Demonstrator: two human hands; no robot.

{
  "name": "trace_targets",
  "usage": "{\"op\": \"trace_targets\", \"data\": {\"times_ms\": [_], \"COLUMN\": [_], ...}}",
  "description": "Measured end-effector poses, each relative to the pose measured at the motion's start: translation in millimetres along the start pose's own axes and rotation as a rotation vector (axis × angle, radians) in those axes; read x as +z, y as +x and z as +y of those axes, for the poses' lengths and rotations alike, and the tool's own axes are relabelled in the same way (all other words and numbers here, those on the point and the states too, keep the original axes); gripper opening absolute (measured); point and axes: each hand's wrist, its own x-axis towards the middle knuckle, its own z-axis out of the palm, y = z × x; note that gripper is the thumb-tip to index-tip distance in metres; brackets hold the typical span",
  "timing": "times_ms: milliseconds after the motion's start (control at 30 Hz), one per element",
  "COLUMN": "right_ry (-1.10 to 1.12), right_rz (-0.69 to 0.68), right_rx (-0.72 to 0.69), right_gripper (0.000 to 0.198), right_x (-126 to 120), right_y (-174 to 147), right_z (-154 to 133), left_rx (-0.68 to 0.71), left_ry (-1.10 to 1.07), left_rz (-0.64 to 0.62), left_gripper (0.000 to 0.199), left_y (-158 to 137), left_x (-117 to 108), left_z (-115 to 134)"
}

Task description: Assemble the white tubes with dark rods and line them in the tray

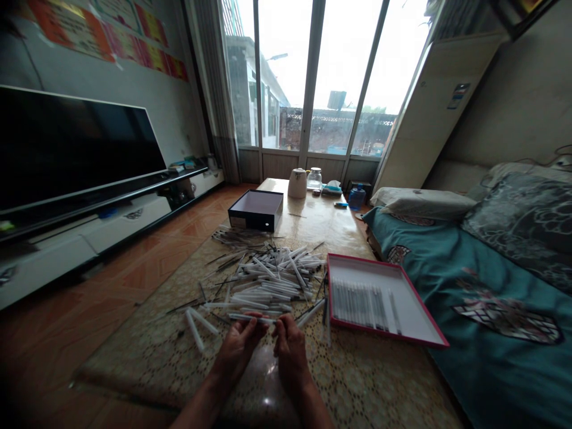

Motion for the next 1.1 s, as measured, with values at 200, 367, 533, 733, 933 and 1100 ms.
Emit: {"op": "trace_targets", "data": {"times_ms": [200,367,533,733,933,1100], "right_ry": [-0.049,-0.019,-0.015,-0.005,0.045,0.025], "right_rz": [0.015,0.008,-0.018,-0.006,-0.017,-0.022], "right_rx": [-0.023,-0.026,-0.026,0.001,-0.019,-0.030], "right_gripper": [0.043,0.037,0.033,0.036,0.032,0.030], "right_x": [0.8,0.3,0.3,0.7,0.4,-0.1], "right_y": [-0.3,-0.8,-0.8,-0.7,-1.2,-0.7], "right_z": [4.0,-0.5,2.4,0.0,-2.2,4.6], "left_rx": [0.009,-0.018,-0.021,-0.012,-0.037,-0.008], "left_ry": [0.044,-0.006,-0.018,0.002,-0.031,0.004], "left_rz": [-0.018,0.049,0.006,0.008,0.014,-0.013], "left_gripper": [0.026,0.028,0.024,0.026,0.026,0.023], "left_y": [-3.9,-1.2,1.2,-1.2,-1.7,-0.5], "left_x": [4.2,1.5,-1.7,1.7,0.1,-1.0], "left_z": [2.8,1.8,-0.4,2.6,3.5,0.0]}}
